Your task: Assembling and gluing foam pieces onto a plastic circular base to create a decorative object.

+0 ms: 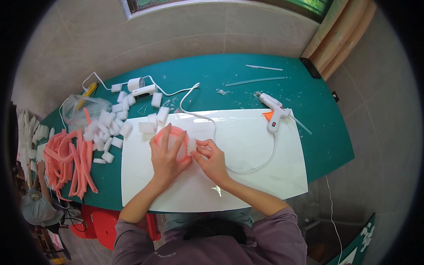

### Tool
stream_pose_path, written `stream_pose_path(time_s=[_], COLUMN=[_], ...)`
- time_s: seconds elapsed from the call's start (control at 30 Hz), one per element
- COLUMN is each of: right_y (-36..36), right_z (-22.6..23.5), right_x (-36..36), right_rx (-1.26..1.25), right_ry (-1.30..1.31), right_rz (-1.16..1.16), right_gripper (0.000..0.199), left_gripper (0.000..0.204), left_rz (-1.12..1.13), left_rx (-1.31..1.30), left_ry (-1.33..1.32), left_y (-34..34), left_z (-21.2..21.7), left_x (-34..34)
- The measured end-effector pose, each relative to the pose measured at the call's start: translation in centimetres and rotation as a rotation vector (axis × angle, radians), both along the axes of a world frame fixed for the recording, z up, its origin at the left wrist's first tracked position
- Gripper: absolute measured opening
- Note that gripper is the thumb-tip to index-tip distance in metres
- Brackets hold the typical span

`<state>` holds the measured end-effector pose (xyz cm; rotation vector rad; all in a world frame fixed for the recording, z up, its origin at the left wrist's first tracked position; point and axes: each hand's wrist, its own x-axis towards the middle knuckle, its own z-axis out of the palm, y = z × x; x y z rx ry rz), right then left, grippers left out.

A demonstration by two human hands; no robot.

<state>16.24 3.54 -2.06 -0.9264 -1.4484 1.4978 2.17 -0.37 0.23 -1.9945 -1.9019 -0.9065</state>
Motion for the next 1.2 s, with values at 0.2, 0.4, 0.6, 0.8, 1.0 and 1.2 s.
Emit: stream_pose_path(time_s=[0.2, 0.4, 0.6, 0.8, 1.0, 1.2], right_y=[0.0, 1.1, 2.3, 2.4, 2.4, 2.2], right_z=[0.8, 0.6, 0.7, 2.0, 1.1, 0.8], right_x=[0.0, 0.5, 1.0, 1.1, 0.5, 0.3], right_rx=[-0.056, -0.162, 0.070, 0.345, 0.433, 0.590], right_ry=[-0.057, 0.030, -0.165, -0.431, -0.359, -0.386], right_rz=[0.022, 0.114, 0.159, 0.101, 0.056, 0.007], right_gripper=[0.025, 0.031, 0.033, 0.027, 0.024, 0.023], left_gripper=[0.067, 0.069, 0.068, 0.065, 0.067, 0.071], left_rz=[0.056, 0.048, -0.017, -0.112, -0.201, -0.205], left_rx=[-0.022, -0.187, -0.422, -0.513, -0.564, -0.511], left_ry=[0.072, 0.015, -0.022, -0.026, -0.038, -0.024], left_y=[0.0, 0.4, 0.7, 0.8, 1.0, 1.0], left_z=[0.0, 0.2, 1.3, 1.7, 2.2, 1.9], left_x=[-0.2, -0.9, -1.9, -2.9, -3.8, -3.7])
